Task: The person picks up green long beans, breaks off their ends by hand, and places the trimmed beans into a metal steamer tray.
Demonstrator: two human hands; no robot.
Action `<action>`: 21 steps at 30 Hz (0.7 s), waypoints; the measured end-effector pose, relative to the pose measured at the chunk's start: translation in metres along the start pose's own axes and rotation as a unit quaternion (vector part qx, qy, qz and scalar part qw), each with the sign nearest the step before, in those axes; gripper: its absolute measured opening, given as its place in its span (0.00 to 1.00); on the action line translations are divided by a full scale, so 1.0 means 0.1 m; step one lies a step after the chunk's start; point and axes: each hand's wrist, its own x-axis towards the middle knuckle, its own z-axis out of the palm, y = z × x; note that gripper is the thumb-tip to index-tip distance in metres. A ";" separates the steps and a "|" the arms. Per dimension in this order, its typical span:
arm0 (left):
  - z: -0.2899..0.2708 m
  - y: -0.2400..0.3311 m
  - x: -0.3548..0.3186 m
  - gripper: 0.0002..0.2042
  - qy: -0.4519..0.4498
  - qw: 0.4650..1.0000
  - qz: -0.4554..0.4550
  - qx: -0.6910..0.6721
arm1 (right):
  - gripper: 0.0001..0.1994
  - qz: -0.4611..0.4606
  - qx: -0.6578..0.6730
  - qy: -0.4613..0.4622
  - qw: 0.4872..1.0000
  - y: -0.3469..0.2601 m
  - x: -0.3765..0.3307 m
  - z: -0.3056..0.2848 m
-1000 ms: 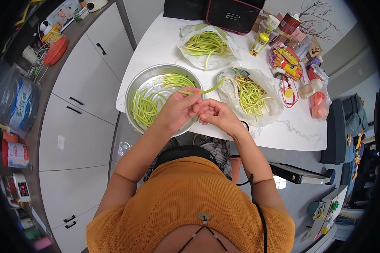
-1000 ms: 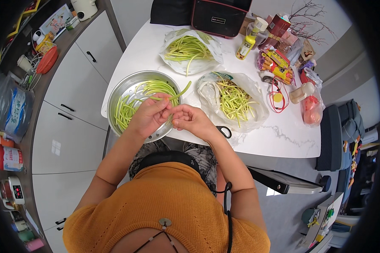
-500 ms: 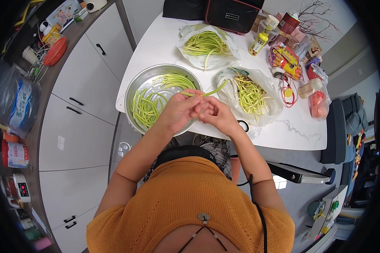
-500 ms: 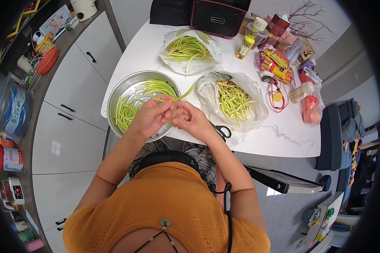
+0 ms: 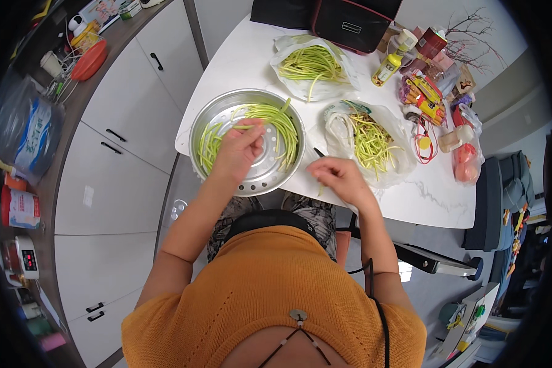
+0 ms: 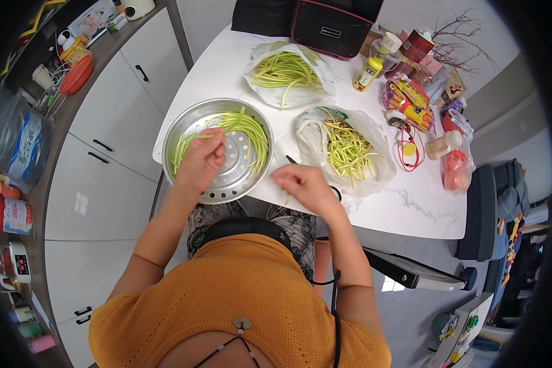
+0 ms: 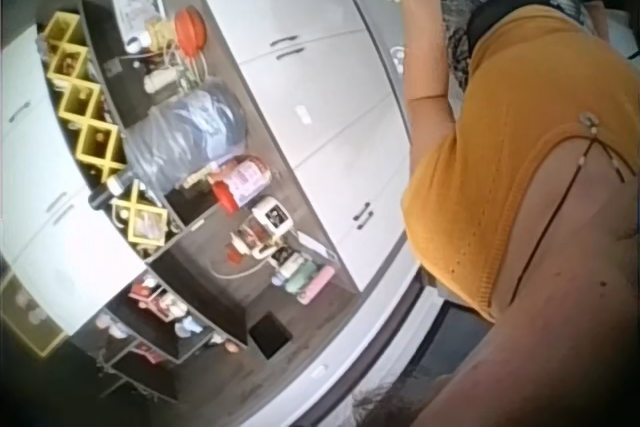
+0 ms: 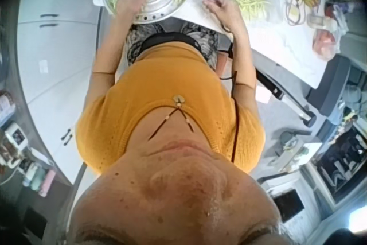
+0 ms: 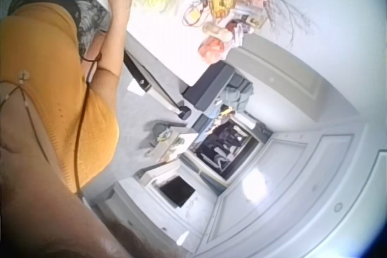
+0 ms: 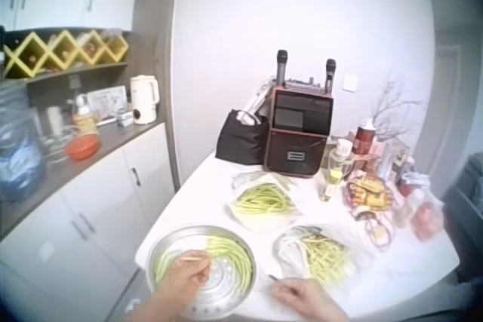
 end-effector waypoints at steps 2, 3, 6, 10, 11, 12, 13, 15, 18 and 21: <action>-0.08 0.18 0.01 0.07 0.024 0.997 0.004 0.077 | 0.08 0.018 -0.096 0.109 0.989 0.00 -0.03 -0.18; -0.15 0.27 0.01 0.06 0.012 0.991 -0.014 0.129 | 0.08 -0.003 -0.139 0.172 0.975 -0.01 -0.04 -0.26; -0.31 0.50 0.01 0.05 -0.032 0.951 -0.072 0.298 | 0.07 -0.059 -0.265 0.284 0.919 0.21 -0.07 -0.53; -0.51 0.65 0.08 0.05 -0.087 0.846 -0.088 0.518 | 0.08 -0.011 -0.387 0.335 0.859 0.14 -0.13 -0.65; -0.56 0.67 0.10 0.05 -0.098 0.817 -0.074 0.564 | 0.08 0.008 -0.411 0.341 0.845 0.13 -0.13 -0.66; -0.62 0.69 0.12 0.06 -0.104 0.780 -0.062 0.614 | 0.09 0.029 -0.421 0.341 0.840 0.14 -0.14 -0.68; -0.66 0.71 0.17 0.07 -0.112 0.740 -0.049 0.662 | 0.10 0.041 -0.429 0.346 0.833 0.14 -0.13 -0.68; -0.69 0.71 0.19 0.08 -0.110 0.663 -0.005 0.740 | 0.11 0.065 -0.444 0.355 0.820 0.13 -0.12 -0.68; -0.57 0.66 0.20 0.08 -0.085 0.580 0.075 0.807 | 0.11 0.039 -0.462 0.365 0.808 0.17 -0.11 -0.68; -0.44 0.56 0.29 0.08 -0.068 0.554 0.123 0.820 | 0.09 0.012 -0.440 0.358 0.823 0.21 -0.11 -0.68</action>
